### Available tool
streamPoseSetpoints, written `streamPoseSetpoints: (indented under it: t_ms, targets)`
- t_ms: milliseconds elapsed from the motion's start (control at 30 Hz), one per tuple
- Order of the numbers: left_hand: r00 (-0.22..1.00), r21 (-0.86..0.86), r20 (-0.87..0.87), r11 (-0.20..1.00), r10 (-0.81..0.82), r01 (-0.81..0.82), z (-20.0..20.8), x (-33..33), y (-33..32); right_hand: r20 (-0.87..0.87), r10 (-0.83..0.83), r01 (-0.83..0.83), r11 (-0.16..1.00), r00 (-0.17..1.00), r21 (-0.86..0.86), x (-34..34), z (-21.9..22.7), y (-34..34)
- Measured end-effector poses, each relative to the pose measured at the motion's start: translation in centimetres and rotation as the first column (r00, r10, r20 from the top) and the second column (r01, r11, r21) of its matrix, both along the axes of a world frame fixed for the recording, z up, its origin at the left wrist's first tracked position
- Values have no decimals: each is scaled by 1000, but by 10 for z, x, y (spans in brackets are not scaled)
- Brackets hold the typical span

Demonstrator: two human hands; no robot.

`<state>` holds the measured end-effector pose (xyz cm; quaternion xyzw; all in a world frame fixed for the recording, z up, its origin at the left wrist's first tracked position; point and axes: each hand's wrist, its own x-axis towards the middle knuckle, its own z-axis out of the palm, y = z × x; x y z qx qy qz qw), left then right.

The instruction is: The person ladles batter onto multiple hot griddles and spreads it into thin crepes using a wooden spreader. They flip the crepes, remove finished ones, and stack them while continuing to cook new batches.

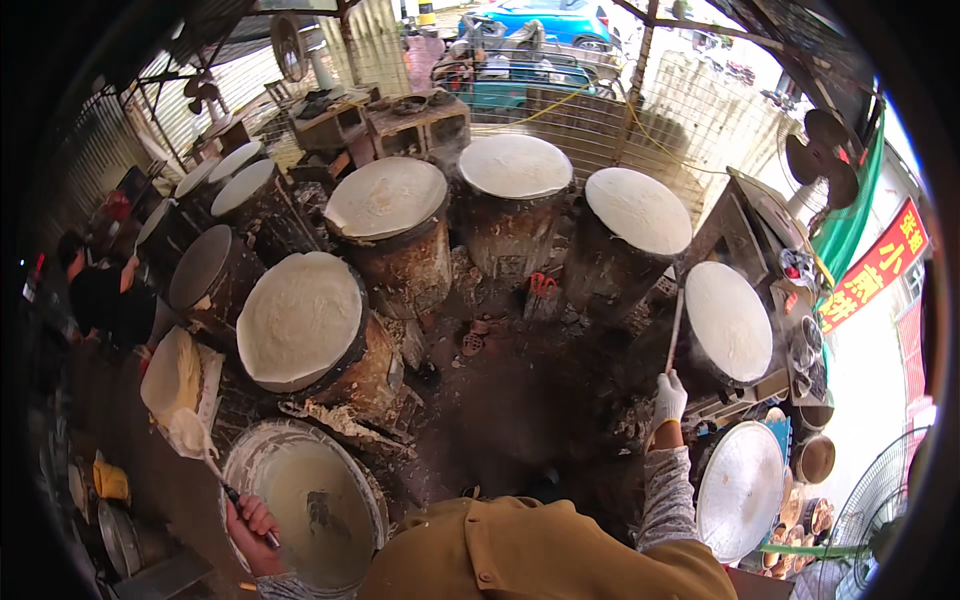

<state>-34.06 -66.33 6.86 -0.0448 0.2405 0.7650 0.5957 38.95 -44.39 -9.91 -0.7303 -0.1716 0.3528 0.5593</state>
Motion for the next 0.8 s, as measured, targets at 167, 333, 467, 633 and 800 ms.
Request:
streamPoseSetpoints:
  t_ms: [167,333,467,633,800]
  targets:
    - [970,-648,-236,753,-59,-112,-111,-10,-48,-160,773,-756,634,614,163,-211,74,-3]
    - [923,-855,-307,493,-232,-161,-204,20,-102,262,954,-988,-153,-146,7,-358,89,-22]
    - [782,-813,-456,556,-424,-173,-260,33,-129,466,744,-846,-248,-479,-473,-422,62,-33]
    - [836,-914,-388,283,-389,-292,-293,30,-141,313,555,-568,-377,-771,-732,-516,44,-40]
    - [869,-932,-360,174,-339,-319,-323,19,-168,310,345,-435,-385,-886,-814,-591,3,-40]
